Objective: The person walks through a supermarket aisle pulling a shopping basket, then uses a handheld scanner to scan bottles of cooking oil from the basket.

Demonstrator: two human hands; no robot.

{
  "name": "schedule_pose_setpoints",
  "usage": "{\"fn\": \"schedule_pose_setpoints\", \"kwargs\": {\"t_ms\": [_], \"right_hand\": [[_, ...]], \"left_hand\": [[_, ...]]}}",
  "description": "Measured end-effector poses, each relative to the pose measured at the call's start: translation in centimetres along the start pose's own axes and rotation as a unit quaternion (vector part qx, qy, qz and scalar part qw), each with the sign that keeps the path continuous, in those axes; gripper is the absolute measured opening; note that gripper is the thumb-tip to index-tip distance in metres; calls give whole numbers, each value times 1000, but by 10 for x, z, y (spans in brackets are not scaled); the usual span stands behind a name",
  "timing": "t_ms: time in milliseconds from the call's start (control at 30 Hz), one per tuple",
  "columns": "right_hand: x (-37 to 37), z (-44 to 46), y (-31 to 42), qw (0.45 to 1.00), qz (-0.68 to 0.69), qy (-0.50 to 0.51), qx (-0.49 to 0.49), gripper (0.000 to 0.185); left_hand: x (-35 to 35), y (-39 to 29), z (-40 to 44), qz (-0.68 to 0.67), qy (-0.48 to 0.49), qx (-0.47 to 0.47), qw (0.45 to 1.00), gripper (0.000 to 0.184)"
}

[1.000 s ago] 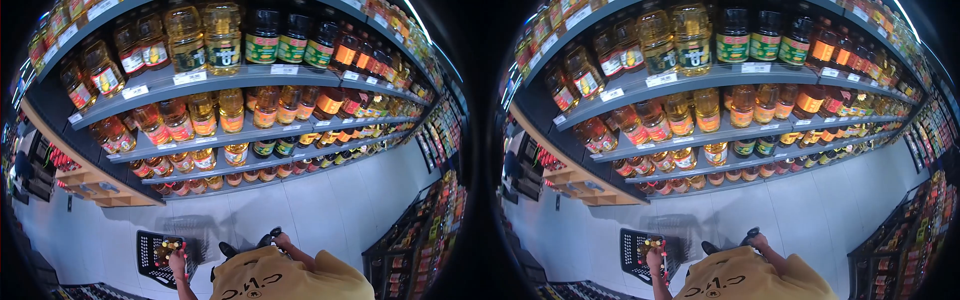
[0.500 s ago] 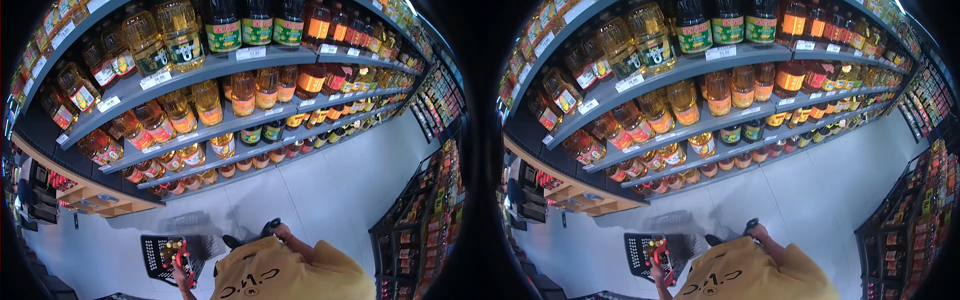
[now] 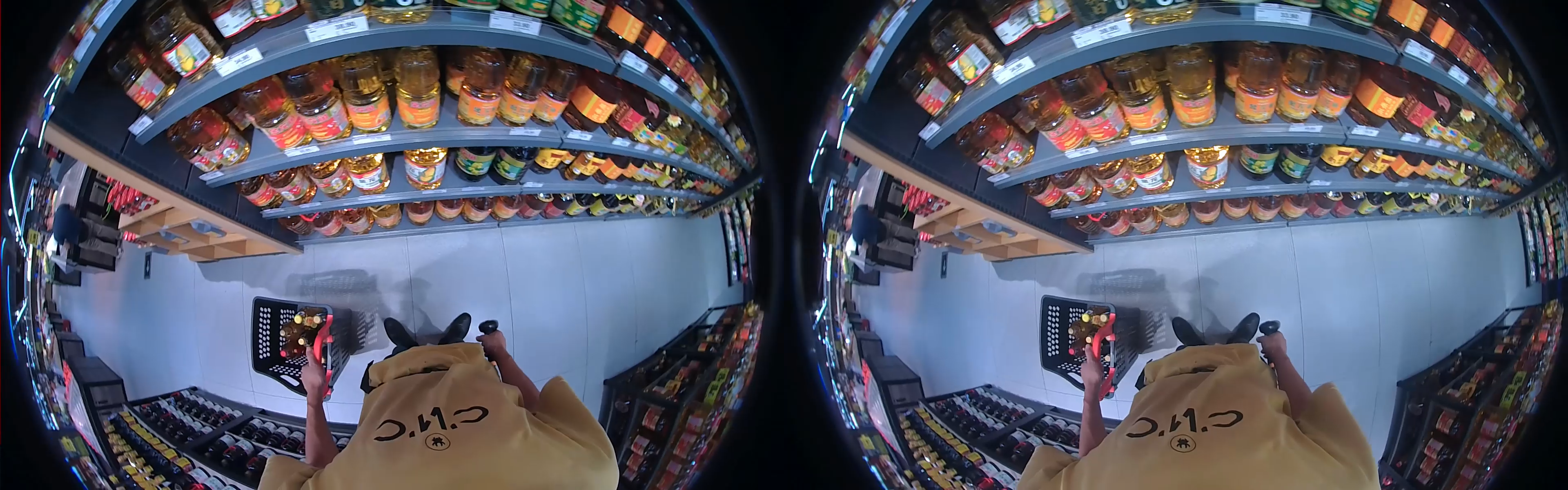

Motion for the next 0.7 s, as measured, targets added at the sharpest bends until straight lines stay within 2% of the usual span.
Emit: {"fn": "schedule_pose_setpoints", "kwargs": {"t_ms": [133,200,267,300,400,467,533,600,700], "right_hand": [[-4,-6,-8,999,-30,-18,-3,24],[-5,-13,-2,997,-63,-33,-29,20],[-5,-26,7,998,-53,-33,-17,20],[-6,-30,10,998,-47,-35,-9,20],[-6,-33,16,997,-64,-24,-41,18],[2,42,-37,972,-164,30,-163,21],[2,47,-31,973,-180,27,-144,23],[0,57,-30,968,-209,27,-137,26],[0,60,-20,914,-359,37,-185,28]], "left_hand": [[14,-9,1,-109,64,-113,985,48],[16,-23,-13,-54,-19,-79,995,63],[14,-36,-18,-165,20,-148,975,83],[-12,-64,-34,-208,64,-183,959,84],[20,-50,-27,-274,109,-184,938,87],[16,-62,-36,-342,74,-145,926,88],[16,-70,-42,-395,97,-142,902,83],[1,-93,-58,-448,122,-147,874,68],[4,-89,-61,-471,214,-84,852,68]]}}
Point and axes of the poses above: each hand's wrist, its own z-axis towards the middle knuckle, its own x-axis out of the palm, y = z × x, the point moved 3 cm from there along z, towards the middle knuckle, and after that the axes turned 5 degrees about y, right-handed, at the moved point
